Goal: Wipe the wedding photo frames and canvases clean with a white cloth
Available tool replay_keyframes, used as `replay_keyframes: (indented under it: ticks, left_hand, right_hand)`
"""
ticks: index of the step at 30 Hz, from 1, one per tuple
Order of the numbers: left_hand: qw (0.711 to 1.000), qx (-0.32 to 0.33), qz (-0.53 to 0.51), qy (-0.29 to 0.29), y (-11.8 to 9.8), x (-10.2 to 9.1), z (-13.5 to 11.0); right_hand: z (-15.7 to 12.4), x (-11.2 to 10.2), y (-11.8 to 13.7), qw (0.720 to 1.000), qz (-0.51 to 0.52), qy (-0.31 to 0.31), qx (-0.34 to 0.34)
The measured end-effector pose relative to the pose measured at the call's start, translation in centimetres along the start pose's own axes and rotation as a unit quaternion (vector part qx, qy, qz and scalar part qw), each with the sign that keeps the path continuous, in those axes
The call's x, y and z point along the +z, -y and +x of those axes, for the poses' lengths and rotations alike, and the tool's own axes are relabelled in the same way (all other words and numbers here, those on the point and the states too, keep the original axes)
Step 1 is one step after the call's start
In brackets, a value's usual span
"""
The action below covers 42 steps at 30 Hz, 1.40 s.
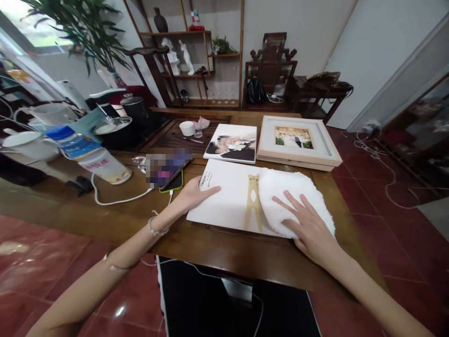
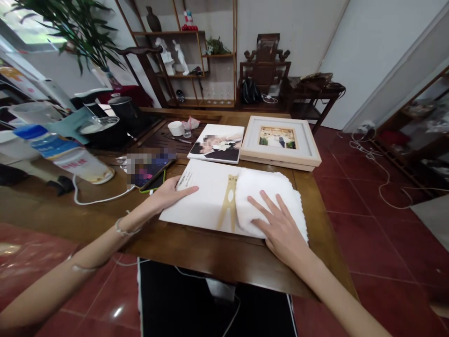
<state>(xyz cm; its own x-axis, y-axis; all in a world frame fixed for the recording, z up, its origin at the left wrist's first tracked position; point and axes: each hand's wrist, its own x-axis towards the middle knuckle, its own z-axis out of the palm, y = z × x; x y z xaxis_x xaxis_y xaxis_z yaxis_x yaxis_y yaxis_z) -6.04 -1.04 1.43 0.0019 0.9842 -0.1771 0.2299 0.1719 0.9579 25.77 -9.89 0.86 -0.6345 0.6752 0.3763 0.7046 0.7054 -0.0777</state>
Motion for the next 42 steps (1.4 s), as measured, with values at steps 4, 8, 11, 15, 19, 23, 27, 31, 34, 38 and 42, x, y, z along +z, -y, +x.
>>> replay_keyframes:
  ticks: [4, 8, 11, 15, 19, 23, 27, 31, 34, 38, 42]
  left_hand:
    - [0.989, 0.085, 0.12, -0.033, -0.1, -0.5, -0.6]
    - [0.968, 0.142, 0.203, -0.041, 0.1, 0.0, -1.3]
    - [0.954, 0.165, 0.245, -0.05, 0.5, 0.8, -1.8]
    - [0.909, 0.191, 0.369, -0.034, 0.8, 1.7, -2.6]
    - [0.879, 0.255, 0.402, -0.019, 0.4, 2.0, -2.1]
    - [0.846, 0.348, 0.356, 0.188, 0.1, 1.8, 0.0]
    - [0.842, 0.364, 0.323, 0.232, 0.6, 1.9, 1.2]
    - [0.842, 0.358, 0.342, 0.214, 1.2, 2.0, 1.0]
    - [0.85, 0.34, 0.361, 0.175, 1.4, 2.1, 0.6]
    - [0.868, 0.316, 0.365, 0.119, 1.9, 2.3, 0.3]
    - [0.891, 0.307, 0.326, 0.072, 2.6, 2.4, 0.5]
  right_hand:
    - [0.3, 0.4, -0.2, 1.0, 0.008, 0.007, 0.006]
    - [0.3, 0.5, -0.1, 1.0, 0.01, 0.002, 0.004]
    - [0.1, 0.4, -0.2, 1.0, 0.007, 0.0, 0.002]
    - [-0.1, 0.2, -0.3, 1.0, 0.005, 0.007, 0.005]
    - [-0.3, -0.2, -0.4, 1.0, 0.002, 0.021, 0.01]
    - [0.2, -0.8, -1.1, 0.998, 0.001, 0.059, 0.029]
    - [1.9, -0.7, -3.1, 0.996, 0.006, 0.084, 0.019]
    - [3.5, 0.4, -4.9, 0.996, -0.001, 0.083, 0.031]
    - [3.5, 0.6, -4.4, 0.996, -0.004, 0.087, 0.032]
    - [1.2, -0.5, -1.0, 0.996, 0.02, 0.086, 0.03]
    - [-1.5, -2.1, 2.2, 0.994, 0.053, 0.092, 0.012]
